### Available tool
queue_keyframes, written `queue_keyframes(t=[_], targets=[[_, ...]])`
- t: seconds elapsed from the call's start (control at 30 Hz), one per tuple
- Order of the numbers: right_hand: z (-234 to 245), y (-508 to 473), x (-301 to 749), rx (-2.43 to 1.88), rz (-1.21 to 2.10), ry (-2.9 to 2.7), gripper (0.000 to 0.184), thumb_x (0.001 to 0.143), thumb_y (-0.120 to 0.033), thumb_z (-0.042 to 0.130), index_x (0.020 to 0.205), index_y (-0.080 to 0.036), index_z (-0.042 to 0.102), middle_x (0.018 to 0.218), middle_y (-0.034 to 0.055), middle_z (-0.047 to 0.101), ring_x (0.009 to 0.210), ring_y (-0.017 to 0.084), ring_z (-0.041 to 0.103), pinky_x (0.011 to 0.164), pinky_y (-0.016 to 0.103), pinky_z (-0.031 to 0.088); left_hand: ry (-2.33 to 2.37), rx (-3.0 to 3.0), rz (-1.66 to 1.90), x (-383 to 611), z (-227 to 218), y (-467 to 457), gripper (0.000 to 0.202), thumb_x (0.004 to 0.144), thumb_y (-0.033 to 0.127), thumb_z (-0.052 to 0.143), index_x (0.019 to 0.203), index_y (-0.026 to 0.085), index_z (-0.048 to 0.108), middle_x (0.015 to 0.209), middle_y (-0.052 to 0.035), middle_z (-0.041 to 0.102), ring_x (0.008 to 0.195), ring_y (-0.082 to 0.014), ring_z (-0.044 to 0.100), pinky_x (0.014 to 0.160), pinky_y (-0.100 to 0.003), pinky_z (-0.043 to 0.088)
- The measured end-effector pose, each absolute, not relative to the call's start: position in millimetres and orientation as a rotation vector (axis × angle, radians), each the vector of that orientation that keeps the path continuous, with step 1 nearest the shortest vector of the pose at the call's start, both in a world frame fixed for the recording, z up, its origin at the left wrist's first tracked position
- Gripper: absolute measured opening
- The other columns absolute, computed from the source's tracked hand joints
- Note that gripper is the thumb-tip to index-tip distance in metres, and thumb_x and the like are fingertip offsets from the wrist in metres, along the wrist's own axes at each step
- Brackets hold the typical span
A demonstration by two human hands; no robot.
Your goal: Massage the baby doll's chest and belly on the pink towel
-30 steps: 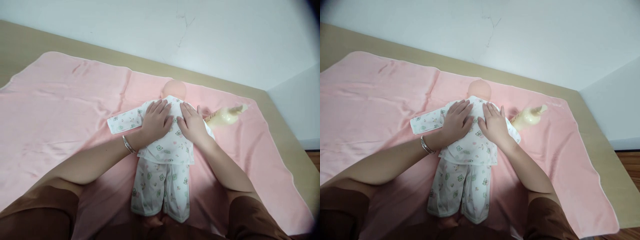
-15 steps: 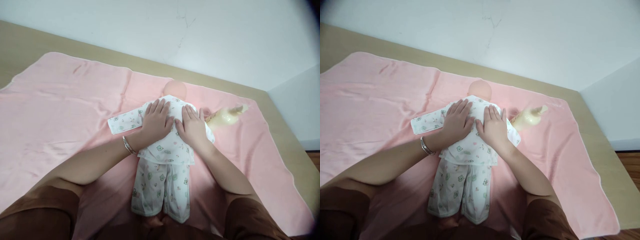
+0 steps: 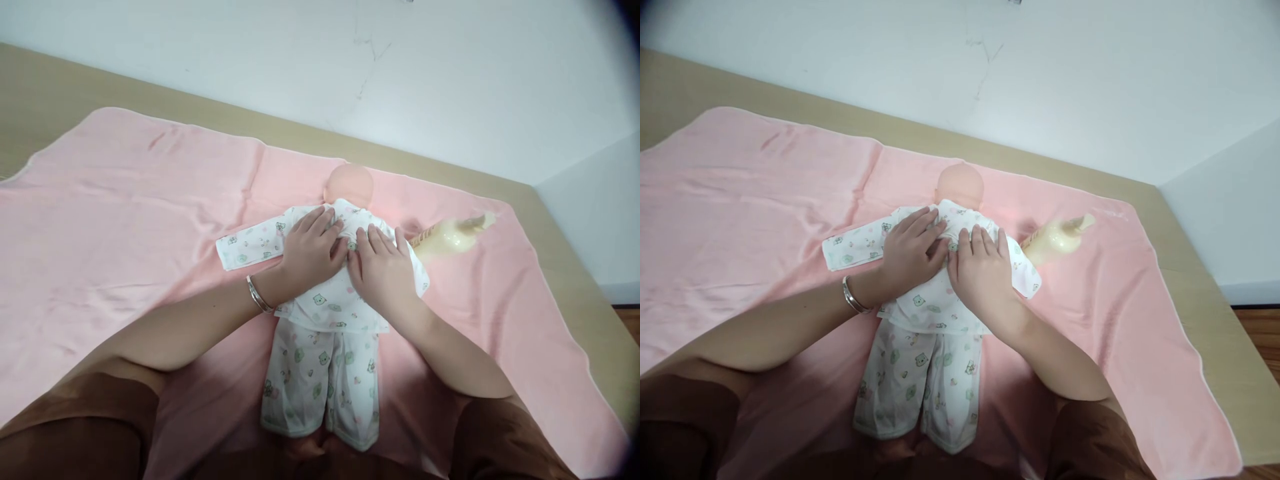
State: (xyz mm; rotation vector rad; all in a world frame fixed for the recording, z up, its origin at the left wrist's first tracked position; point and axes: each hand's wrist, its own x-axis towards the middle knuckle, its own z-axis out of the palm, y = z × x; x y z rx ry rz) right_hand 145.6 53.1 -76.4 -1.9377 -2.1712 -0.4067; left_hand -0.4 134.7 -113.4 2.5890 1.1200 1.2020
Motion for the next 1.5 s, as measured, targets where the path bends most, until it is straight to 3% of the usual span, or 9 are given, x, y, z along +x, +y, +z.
queue_keyframes(t=[0.17, 0.47, 0.7, 0.93, 1.3, 1.5], targets=[[-79, 62, 151, -1.952, -0.378, -2.098, 0.045, 0.102, -0.036, 0.035, 0.127, -0.011, 0.065, 0.136, 0.0186, 0.064, 0.126, 0.031, 0.06, 0.119, 0.058, 0.022, 1.136, 2.548, 1.201, 1, -116, 135, 0.035, 0.092, 0.032, 0.053, 0.118, 0.015, 0.069, 0.134, -0.0147, 0.064, 0.132, -0.0305, 0.055, 0.11, -0.05, 0.046], [-84, 70, 151, -2.029, -0.254, -2.076, 0.055, 0.101, -0.038, 0.035, 0.143, -0.006, 0.05, 0.15, 0.0217, 0.049, 0.142, 0.034, 0.043, 0.119, 0.059, 0.021, 1.179, 2.505, 1.149, 2, -112, 132, 0.037, 0.093, 0.031, 0.049, 0.121, 0.014, 0.067, 0.138, -0.0148, 0.061, 0.134, -0.0303, 0.051, 0.113, -0.051, 0.042], [-85, 70, 150, -2.049, -0.196, -2.071, 0.059, 0.102, -0.038, 0.031, 0.148, -0.003, 0.043, 0.155, 0.0233, 0.042, 0.146, 0.035, 0.036, 0.12, 0.058, 0.023, 1.195, 2.503, 1.042, 1, -110, 133, 0.046, 0.093, 0.032, 0.047, 0.134, 0.014, 0.056, 0.146, -0.0149, 0.054, 0.14, -0.0324, 0.044, 0.117, -0.053, 0.036], [-87, 72, 154, -2.021, -0.026, -2.064, 0.062, 0.102, -0.039, 0.029, 0.154, -0.006, 0.031, 0.162, 0.0225, 0.029, 0.152, 0.035, 0.023, 0.12, 0.06, 0.022, 1.176, 2.496, 0.989, 1, -110, 135, 0.05, 0.094, 0.034, 0.046, 0.138, 0.011, 0.052, 0.149, -0.0169, 0.05, 0.142, -0.0337, 0.041, 0.119, -0.053, 0.031], [-92, 73, 157, -1.968, 0.014, -2.026, 0.06, 0.101, -0.041, 0.03, 0.154, -0.013, 0.03, 0.162, 0.0201, 0.03, 0.153, 0.033, 0.021, 0.119, 0.063, 0.022, 1.157, 2.469, 1.004, 0, -111, 136, 0.048, 0.094, 0.034, 0.047, 0.139, 0.015, 0.051, 0.149, -0.0155, 0.05, 0.143, -0.0329, 0.039, 0.12, -0.055, 0.03], [-92, 73, 157, -1.977, -0.004, -2.046, 0.061, 0.102, -0.041, 0.029, 0.153, -0.008, 0.031, 0.161, 0.0229, 0.029, 0.153, 0.033, 0.021, 0.121, 0.061, 0.021, 1.169, 2.481, 1.0, 0, -111, 135, 0.049, 0.095, 0.034, 0.046, 0.139, 0.013, 0.051, 0.149, -0.0153, 0.05, 0.142, -0.033, 0.04, 0.12, -0.054, 0.029]])
